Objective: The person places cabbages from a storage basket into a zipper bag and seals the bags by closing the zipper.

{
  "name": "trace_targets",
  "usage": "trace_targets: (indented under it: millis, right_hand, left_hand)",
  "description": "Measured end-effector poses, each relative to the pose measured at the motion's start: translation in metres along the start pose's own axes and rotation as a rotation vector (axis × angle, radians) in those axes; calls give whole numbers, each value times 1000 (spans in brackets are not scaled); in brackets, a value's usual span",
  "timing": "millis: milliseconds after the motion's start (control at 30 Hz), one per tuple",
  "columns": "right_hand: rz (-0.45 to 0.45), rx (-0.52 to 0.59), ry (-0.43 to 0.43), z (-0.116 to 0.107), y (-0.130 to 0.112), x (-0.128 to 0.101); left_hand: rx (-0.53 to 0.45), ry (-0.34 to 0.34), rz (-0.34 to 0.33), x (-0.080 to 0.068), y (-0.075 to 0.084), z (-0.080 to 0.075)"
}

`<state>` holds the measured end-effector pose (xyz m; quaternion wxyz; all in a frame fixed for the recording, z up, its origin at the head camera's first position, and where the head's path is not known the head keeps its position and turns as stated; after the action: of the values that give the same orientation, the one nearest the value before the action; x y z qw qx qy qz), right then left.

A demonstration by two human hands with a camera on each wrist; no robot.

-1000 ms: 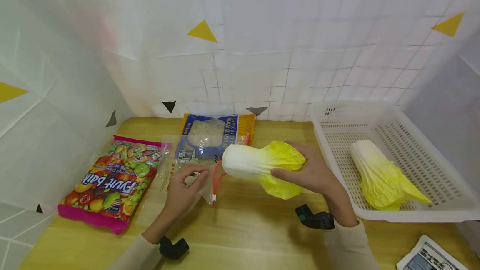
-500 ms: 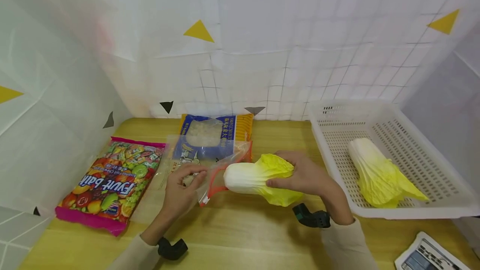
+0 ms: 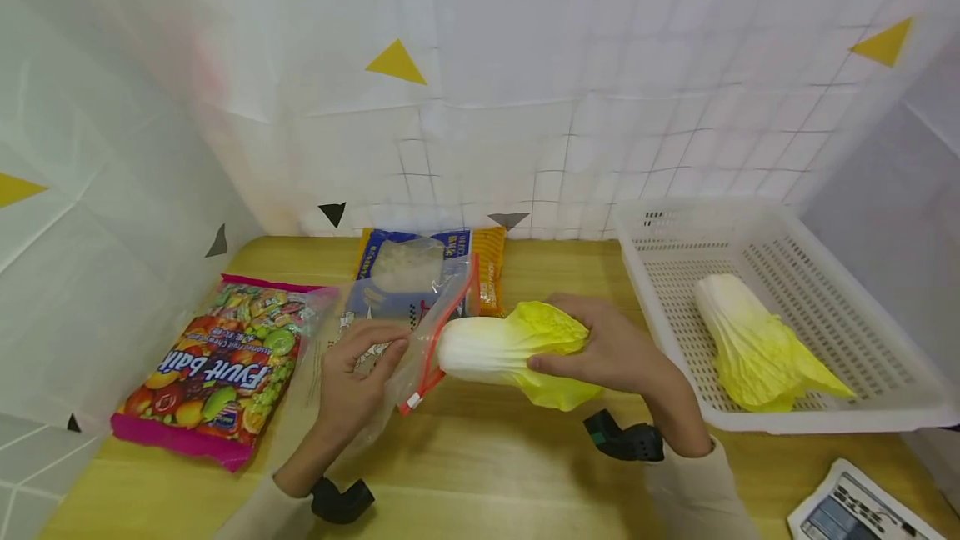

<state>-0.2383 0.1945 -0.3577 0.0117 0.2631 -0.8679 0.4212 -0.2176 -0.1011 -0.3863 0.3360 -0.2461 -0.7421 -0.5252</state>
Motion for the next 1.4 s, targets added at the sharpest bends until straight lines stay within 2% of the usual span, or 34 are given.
trace_targets:
  millis: [67,167,267,367,467,567,733,800,900,1033,1133,1233,1400]
  right_hand:
    - [3,4,-3,2,0,1]
    - [32,37,43,0,2,1]
    - [53,135,93,-3,6,2]
    - [47,222,69,3,9,4]
    - [34,195,-9,16,10,9]
    - [-22,119,-78,25,8,11]
    - [-57,19,-150,23,5,4]
    - [-31,-56,-147,18,6,1]
    - [-11,-111,-115,12,4,0]
    - [-35,0,-52,7,1,4]
    - [-60,26,-22,12,0,8]
    - [-66,14,-77,28,1,12]
    - [-90,156,-255,46,3,11]
  left_hand:
    - [-1,-2,25,1,3,0]
    - [2,-27,67,3,8,1]
    - [6,-61,101,5,12,2]
    - [4,-88,117,5,13,4]
    - [-6,-106,125,4,13,5]
    - [6,-122,125,4,13,7]
    - [37,-138,91,6,12,5]
    - [39,-145,84,7,12,4]
    - [26,-177,89,6,13,6]
    - [-5,-251,78,3,14,13]
    - [-30,-272,47,1,12,16]
    - [-41,-260,36,-1,11,17]
    - [-31,-262,76,-2,12,18]
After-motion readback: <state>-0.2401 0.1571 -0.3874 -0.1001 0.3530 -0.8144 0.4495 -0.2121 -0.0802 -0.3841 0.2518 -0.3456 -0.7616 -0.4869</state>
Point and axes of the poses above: each hand's wrist, its own x-axis towards the middle knuckle, its own z-axis out of the palm, y = z × x, the point moved 7 cm from there along x, towards the middle knuckle, and after that the axes turned 3 degrees about y, right-handed, at the moved point
